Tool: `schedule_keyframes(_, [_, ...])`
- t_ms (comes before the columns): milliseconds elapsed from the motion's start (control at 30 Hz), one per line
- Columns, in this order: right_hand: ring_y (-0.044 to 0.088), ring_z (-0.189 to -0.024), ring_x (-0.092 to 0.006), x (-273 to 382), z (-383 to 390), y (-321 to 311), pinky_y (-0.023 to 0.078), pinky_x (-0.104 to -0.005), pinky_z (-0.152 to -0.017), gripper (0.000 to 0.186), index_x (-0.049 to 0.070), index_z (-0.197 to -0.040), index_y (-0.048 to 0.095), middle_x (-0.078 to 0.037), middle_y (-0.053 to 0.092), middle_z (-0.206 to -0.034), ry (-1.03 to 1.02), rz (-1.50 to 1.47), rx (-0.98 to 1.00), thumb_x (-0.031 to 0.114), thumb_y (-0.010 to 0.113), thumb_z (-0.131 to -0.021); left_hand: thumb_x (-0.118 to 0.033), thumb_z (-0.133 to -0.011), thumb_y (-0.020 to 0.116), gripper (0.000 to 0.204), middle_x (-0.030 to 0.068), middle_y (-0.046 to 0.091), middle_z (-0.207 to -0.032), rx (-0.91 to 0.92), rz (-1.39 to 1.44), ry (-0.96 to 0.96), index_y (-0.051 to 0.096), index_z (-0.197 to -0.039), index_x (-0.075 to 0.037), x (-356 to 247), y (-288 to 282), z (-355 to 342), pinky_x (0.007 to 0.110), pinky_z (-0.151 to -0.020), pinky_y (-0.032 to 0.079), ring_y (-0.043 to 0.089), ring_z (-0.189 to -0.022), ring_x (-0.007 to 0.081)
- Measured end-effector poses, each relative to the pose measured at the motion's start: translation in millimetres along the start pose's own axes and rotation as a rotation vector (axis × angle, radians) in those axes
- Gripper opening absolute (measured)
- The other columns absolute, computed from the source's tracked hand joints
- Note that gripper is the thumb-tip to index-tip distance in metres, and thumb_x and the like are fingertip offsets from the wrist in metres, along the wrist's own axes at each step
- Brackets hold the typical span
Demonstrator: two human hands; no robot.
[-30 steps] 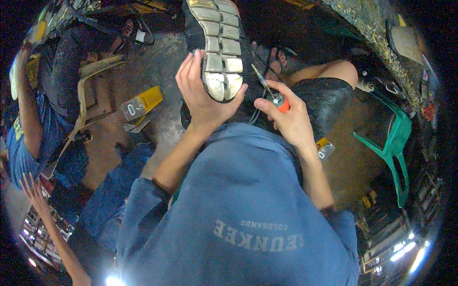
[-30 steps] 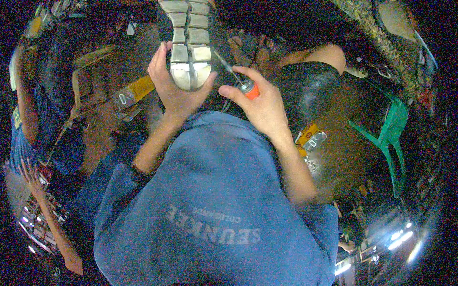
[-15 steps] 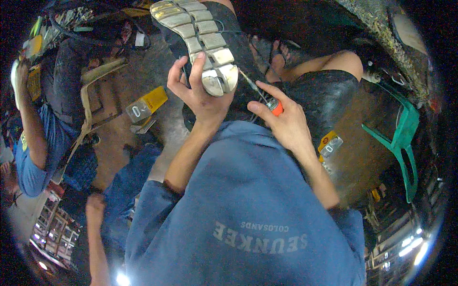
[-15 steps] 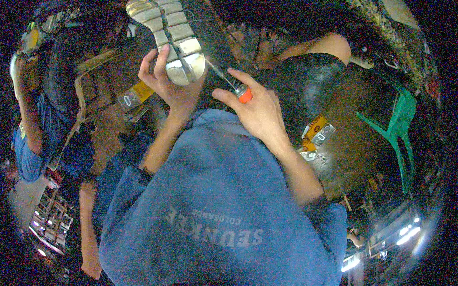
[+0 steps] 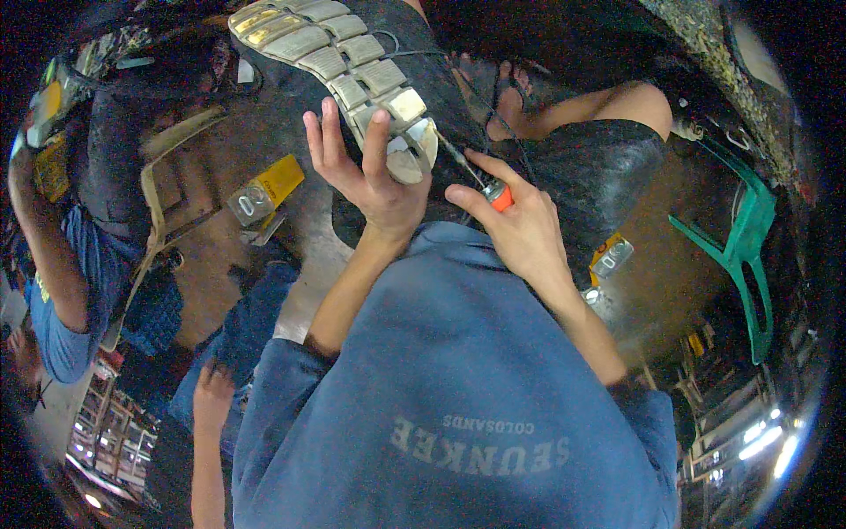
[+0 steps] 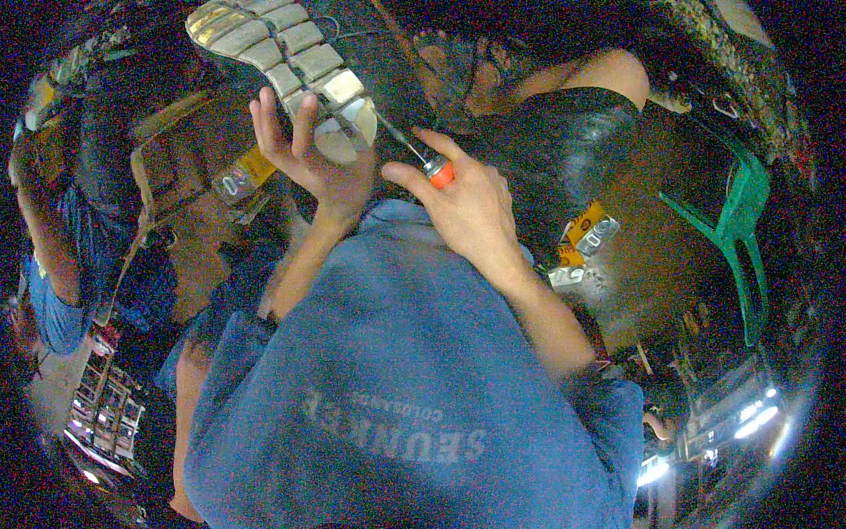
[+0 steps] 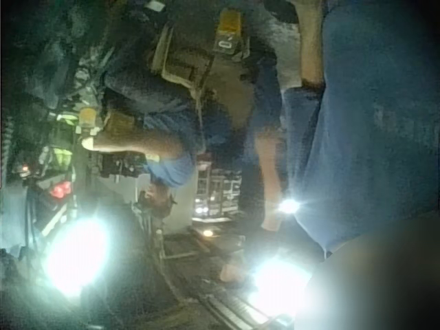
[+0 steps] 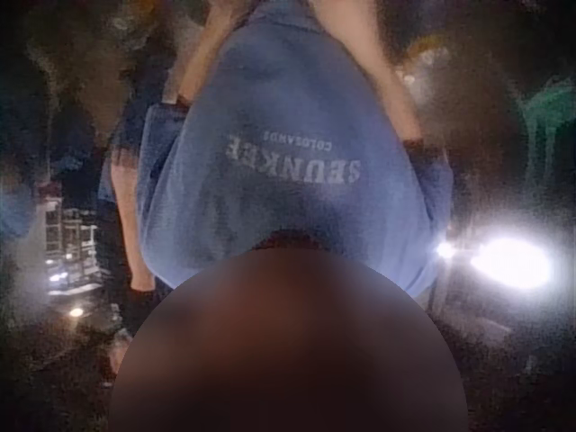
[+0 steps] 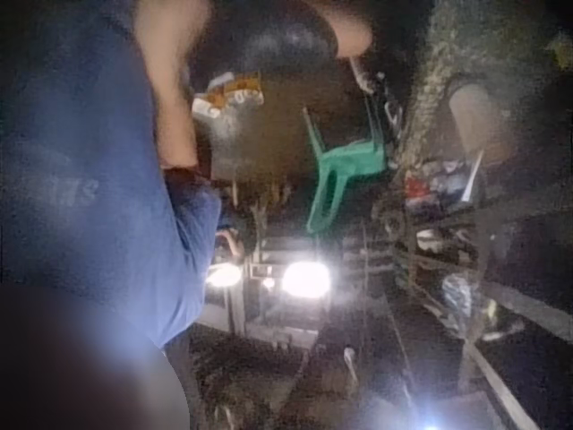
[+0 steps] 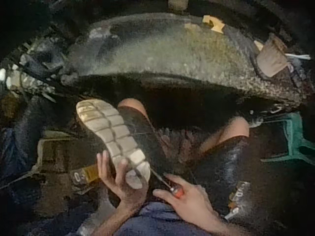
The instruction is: The person uses a red-handled tool to scrape and clean the sole of a sneaker. They hold the shoe with one hand and work the tool along the tread and edges of the sole, removing debris and residue.
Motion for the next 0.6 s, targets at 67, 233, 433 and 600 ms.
schedule_keyframes(67, [0.078, -0.112, -0.0404, -5.9, -6.2, -7.5, 0.06, -0.0472, -0.098, 0.07, 0.018, -0.144, 0.073, -0.024, 0.081, -0.113, -0.018, 0.019, -0.005, 0.062, 0.083, -0.091, -0.022, -0.083, 0.094, 0.078, 0.0307, 0.044, -0.165, 0.017, -0.007, 0.018, 0.057, -0.151, -0.02, -5.4, 7.3, 0.2, 0.068, -0.124, 0.035, 0.039, -0.154, 0.0541])
schedule_keyframes(233, [0.078, -0.107, -0.0464, -9.3, -8.6, -5.0, 0.061, -0.053, -0.093, 0.08, 0.015, -0.143, 0.072, -0.026, 0.081, -0.109, -0.054, 0.038, -0.026, 0.074, 0.077, -0.09, -0.023, -0.084, 0.093, 0.075, 0.0304, 0.046, -0.163, 0.036, -0.019, 0.017, 0.057, -0.15, -0.02, -7.7, 8.2, 0.8, 0.069, -0.124, 0.035, 0.04, -0.153, 0.0534])
schedule_keyframes(433, [0.078, -0.103, -0.0466, -6.2, -8.6, -2.4, 0.061, -0.0534, -0.091, 0.079, 0.013, -0.142, 0.072, -0.025, 0.081, -0.104, -0.089, 0.025, -0.063, 0.073, 0.077, -0.091, -0.026, -0.085, 0.093, 0.074, 0.0276, 0.046, -0.165, 0.026, -0.017, 0.008, 0.057, -0.15, -0.021, -4.4, 9.2, 2.6, 0.068, -0.124, 0.035, 0.038, -0.154, 0.0559])
schedule_keyframes(600, [0.078, -0.103, -0.0469, -5.3, -10.6, -1.5, 0.061, -0.0539, -0.09, 0.077, 0.013, -0.14, 0.073, -0.026, 0.081, -0.104, -0.076, 0.021, -0.048, 0.072, 0.078, -0.091, -0.026, -0.086, 0.092, 0.073, 0.0273, 0.046, -0.165, 0.023, -0.006, 0.018, 0.057, -0.15, -0.02, -3.3, 10.0, 2.9, 0.067, -0.125, 0.035, 0.037, -0.154, 0.0561])
Point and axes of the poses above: each hand's wrist, its own z-axis away from the middle knuckle, its own y-axis out of the palm, x = y × z, the point moved 3 cm from there along -z, towards the middle knuckle
